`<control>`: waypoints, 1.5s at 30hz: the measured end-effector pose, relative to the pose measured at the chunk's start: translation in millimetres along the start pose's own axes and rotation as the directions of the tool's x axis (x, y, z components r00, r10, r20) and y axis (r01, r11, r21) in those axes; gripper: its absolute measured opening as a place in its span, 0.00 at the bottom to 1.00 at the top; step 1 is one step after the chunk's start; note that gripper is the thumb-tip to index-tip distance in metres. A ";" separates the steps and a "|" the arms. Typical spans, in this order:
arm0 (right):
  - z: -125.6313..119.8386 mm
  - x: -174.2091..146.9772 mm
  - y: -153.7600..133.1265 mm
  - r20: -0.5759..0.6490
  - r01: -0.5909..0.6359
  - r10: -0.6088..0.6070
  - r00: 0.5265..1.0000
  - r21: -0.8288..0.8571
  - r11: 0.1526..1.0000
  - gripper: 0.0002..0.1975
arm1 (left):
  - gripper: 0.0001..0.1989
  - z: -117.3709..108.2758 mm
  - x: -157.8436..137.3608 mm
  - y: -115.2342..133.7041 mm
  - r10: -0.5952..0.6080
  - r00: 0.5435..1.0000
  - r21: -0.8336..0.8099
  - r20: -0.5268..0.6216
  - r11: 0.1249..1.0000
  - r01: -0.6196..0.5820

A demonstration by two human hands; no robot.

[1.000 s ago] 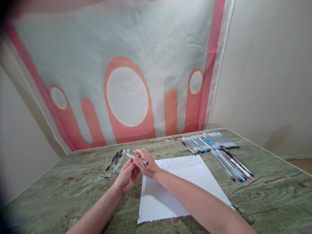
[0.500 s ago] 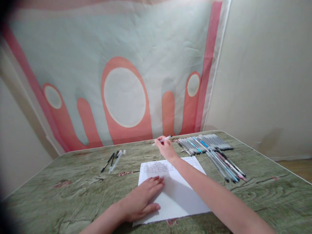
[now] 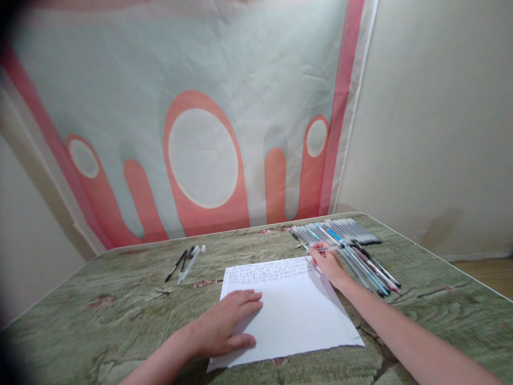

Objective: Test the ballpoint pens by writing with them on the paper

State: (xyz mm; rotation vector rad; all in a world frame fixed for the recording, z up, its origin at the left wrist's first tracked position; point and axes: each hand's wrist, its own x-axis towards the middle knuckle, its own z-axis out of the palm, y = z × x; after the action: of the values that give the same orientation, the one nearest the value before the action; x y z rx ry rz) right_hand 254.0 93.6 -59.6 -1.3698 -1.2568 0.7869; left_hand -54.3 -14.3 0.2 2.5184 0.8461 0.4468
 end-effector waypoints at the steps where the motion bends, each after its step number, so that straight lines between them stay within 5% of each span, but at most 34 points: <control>1: 0.1 0.3 -0.5 -0.009 0.012 -0.012 1.000 -0.029 1.000 0.06 | 0.29 0.2 0.6 0.5 -0.005 1.000 0.002 0.005 1.000 0.005; 11: 0.1 3.9 14.9 -0.032 0.142 -0.161 0.986 -0.330 0.933 0.12 | 0.30 -0.1 5.2 7.0 -0.104 0.986 0.178 0.133 0.981 0.080; 19: -11.9 11.1 16.9 -0.026 0.101 -0.119 0.993 -0.372 0.923 0.09 | 0.30 -1.3 4.6 6.2 -0.114 0.984 0.193 0.139 0.977 0.086; 26: -16.4 15.3 18.6 -0.005 0.214 -0.268 0.964 -0.584 0.783 0.09 | 0.30 -0.6 5.1 4.2 -0.110 0.983 0.195 0.145 0.977 0.080; 45: -13.4 14.3 19.7 0.032 0.237 -0.278 0.960 -0.620 0.748 0.07 | 0.30 -0.6 5.1 4.4 -0.110 0.983 0.195 0.149 0.978 0.080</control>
State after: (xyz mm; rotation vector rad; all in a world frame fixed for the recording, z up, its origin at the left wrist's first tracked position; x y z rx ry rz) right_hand 274.9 106.1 -73.0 -1.6629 -1.7003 0.1142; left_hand -48.4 -14.1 3.8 2.6275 0.9820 0.1371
